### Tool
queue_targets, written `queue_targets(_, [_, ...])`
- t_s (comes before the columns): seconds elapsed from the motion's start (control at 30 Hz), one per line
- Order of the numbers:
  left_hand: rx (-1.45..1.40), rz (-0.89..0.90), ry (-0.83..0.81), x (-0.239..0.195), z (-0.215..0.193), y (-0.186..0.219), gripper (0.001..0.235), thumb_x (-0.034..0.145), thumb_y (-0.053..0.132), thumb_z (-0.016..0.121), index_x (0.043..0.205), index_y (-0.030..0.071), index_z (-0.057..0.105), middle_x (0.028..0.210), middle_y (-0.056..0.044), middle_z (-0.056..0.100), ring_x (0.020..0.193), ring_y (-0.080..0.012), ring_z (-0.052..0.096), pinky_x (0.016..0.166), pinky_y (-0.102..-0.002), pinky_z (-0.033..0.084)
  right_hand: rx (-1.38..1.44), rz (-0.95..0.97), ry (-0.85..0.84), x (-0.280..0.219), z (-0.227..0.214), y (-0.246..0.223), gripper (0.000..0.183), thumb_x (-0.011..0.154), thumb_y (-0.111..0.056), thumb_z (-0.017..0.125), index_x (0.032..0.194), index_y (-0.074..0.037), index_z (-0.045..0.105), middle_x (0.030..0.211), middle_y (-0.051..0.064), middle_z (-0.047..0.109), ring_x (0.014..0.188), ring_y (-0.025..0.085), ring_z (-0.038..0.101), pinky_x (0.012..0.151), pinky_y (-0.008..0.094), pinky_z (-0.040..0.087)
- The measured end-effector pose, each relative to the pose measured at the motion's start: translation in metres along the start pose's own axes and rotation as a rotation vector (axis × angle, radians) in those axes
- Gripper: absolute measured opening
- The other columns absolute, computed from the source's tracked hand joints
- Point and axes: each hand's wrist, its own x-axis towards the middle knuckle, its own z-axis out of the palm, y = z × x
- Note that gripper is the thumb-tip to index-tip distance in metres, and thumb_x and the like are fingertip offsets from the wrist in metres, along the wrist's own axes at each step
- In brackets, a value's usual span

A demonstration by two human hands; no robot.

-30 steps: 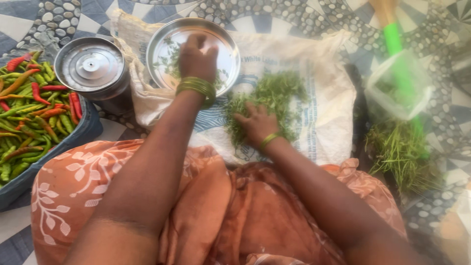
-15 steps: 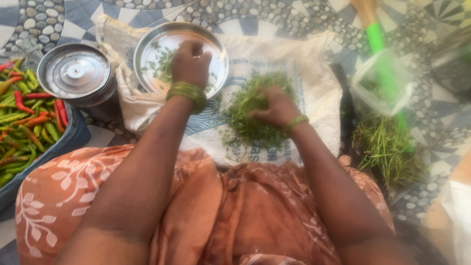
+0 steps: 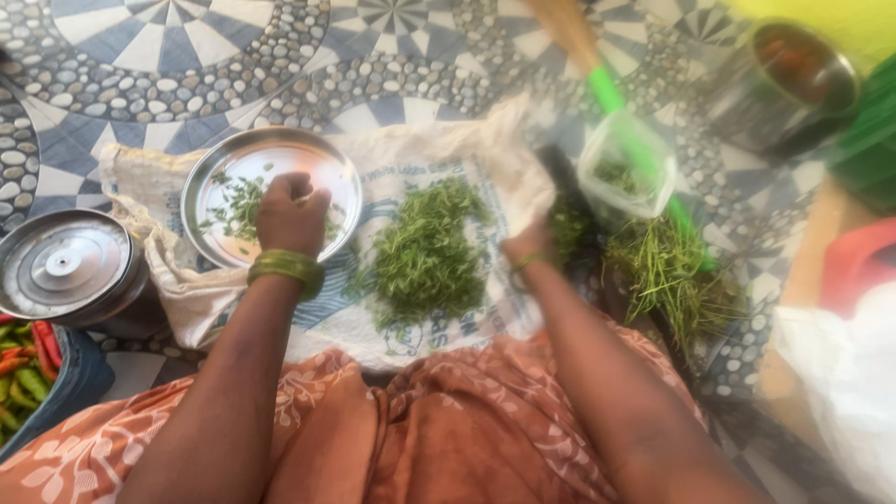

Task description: The person sits on a tiled floor and sorts a pile of green leafy vegetables by hand. They pick up bunches of greens, separate the leaves from the stems, and place the sorted leaves onto a metal plate. A basket of green and red chilies and a metal container are visible nearby.

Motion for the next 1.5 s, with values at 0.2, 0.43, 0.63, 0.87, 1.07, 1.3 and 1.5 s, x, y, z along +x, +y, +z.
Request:
queue_targets(0.2, [-0.194,-0.062,-0.527,-0.059,0.025,0.051,0.046,0.083,0.019,0.067,0.128,0.013,0.055,0.121,-0.013,0.065,0.105,-0.0264,0.065,0.087,-0.038,0.062,-0.002,-0.403,-0.127,-0.059,0.01,-0.045,0.084,0.078,-0.007,0.07,0.151,-0.018,0.031,0.151,0.013,0.04,0.129,0.031,0.05,0.104,0.041,0.045])
queue_targets(0.43, [0.395,0.34,-1.061,-0.135,0.036,0.092,0.077,0.083,0.028,0.073,0.148,0.027,0.033,0.161,-0.007,0.017,0.129,-0.0248,0.049,0.109,-0.042,0.037,0.615,-0.097,-0.346,-0.109,-0.043,-0.066,0.053,0.089,-0.007,0.058,0.141,-0.014,0.05,0.143,0.008,0.054,0.118,0.023,0.062,0.096,0.037,0.057])
queue_targets(0.63, [0.311,0.18,-0.951,-0.15,0.068,0.105,0.087,0.077,0.006,0.064,0.153,0.029,0.028,0.161,-0.006,0.022,0.131,-0.0262,0.049,0.104,-0.039,0.049,0.75,-0.045,-0.264,-0.057,-0.017,-0.036,0.051,0.087,-0.004,0.063,0.137,-0.008,0.053,0.132,0.014,0.062,0.104,0.024,0.067,0.081,0.032,0.056])
queue_targets(0.87, [0.175,0.213,-0.788,-0.136,0.124,0.047,0.065,0.079,0.004,0.058,0.142,0.023,0.049,0.153,-0.008,0.038,0.133,-0.0298,0.047,0.106,-0.044,0.043,0.869,0.219,-0.343,0.016,-0.003,0.024,0.039,0.095,-0.027,0.053,0.132,-0.013,0.051,0.11,0.009,0.064,0.091,0.025,0.066,0.071,0.04,0.052])
queue_targets(1.07, [0.035,0.062,-0.503,-0.142,0.123,0.037,0.046,0.085,0.011,0.058,0.131,0.011,0.056,0.138,-0.011,0.051,0.121,-0.0299,0.055,0.102,-0.042,0.048,0.582,0.099,0.009,0.054,0.008,0.059,0.05,0.096,-0.025,0.066,0.139,-0.005,0.051,0.14,0.032,0.045,0.125,0.051,0.047,0.103,0.061,0.036])
queue_targets(1.3, [-0.038,0.017,-0.281,-0.152,0.119,0.041,0.051,0.083,0.008,0.051,0.134,0.005,0.05,0.133,-0.018,0.049,0.122,-0.0301,0.052,0.102,-0.042,0.046,-0.049,0.28,-0.092,0.005,0.006,0.008,0.076,0.086,-0.028,0.073,0.151,-0.027,0.034,0.155,0.022,0.021,0.135,0.047,0.039,0.111,0.05,0.038])
queue_targets(1.5, [-0.035,0.037,-0.261,-0.154,0.11,0.049,0.057,0.081,0.005,0.047,0.137,0.003,0.045,0.134,-0.02,0.047,0.124,-0.0322,0.048,0.103,-0.042,0.045,-0.07,-0.065,0.092,0.107,0.045,0.016,0.06,0.089,-0.025,0.066,0.145,-0.016,0.047,0.14,0.029,0.046,0.126,0.044,0.051,0.106,0.047,0.045])
